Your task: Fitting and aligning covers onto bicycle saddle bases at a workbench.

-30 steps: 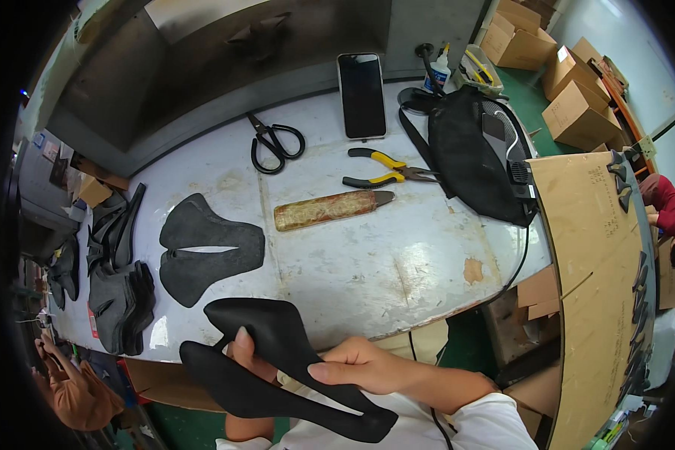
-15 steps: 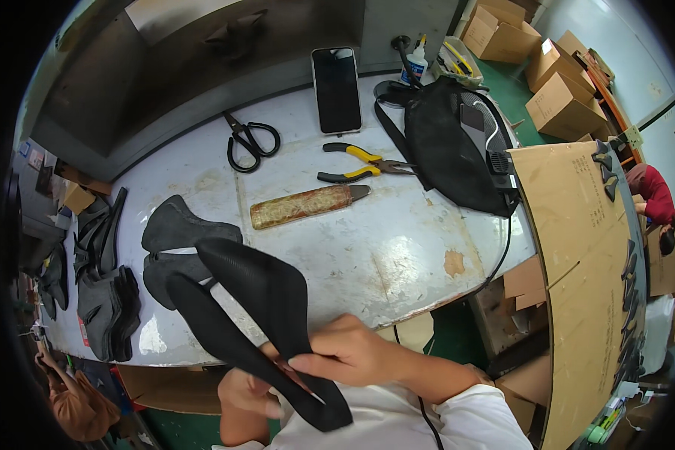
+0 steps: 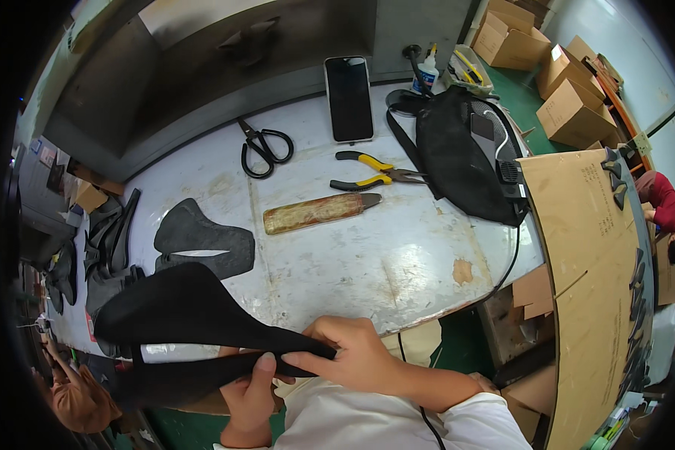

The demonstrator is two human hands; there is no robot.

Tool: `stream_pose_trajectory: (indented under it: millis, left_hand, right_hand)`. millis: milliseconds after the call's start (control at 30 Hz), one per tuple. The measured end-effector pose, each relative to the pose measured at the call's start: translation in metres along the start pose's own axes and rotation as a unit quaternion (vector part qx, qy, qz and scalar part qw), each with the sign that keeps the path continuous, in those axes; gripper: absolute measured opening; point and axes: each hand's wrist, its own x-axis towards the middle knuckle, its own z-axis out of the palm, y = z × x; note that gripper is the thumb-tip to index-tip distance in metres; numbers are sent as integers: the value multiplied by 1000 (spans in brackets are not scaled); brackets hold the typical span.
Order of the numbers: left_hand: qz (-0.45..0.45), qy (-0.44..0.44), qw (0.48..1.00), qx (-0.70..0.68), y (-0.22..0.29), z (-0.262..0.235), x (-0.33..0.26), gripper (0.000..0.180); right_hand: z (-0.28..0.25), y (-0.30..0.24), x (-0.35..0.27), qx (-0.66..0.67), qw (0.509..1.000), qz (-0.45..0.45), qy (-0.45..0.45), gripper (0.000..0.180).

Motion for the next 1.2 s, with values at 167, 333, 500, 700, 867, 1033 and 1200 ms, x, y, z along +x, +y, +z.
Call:
stream_pose_trajectory:
  millis: [167,333,500,700,867,1033,1200]
  left_hand:
    - [9,107,993,-56,-2,11,-1,55]
    - [-51,11,968,-246,1,-3,14,49]
    - [14,-6,978,-207,-18,2,0,60]
    - [-10,-103,978,-180,-38,-8,32,47]
    - [-44,-181,973,-138,-27,-6,39,24]
    - [22,-97,987,-123,-13,5,38,25]
    - [31,-98,985,-138,-21,5,39,27]
  right_hand:
    - [15,20,-7,120,992,-8,49,35]
    - [12,7,-11,292,955,-50,21,53]
    - [2,-3,-11,337,939,-14,60,52]
    - [-7,-12,12,519,840,27,154,45]
    - [5,-17,16,363,927,60,71,36]
    - [12,-16,14,314,948,28,50,35]
    - [11,-25,10,369,927,21,58,32]
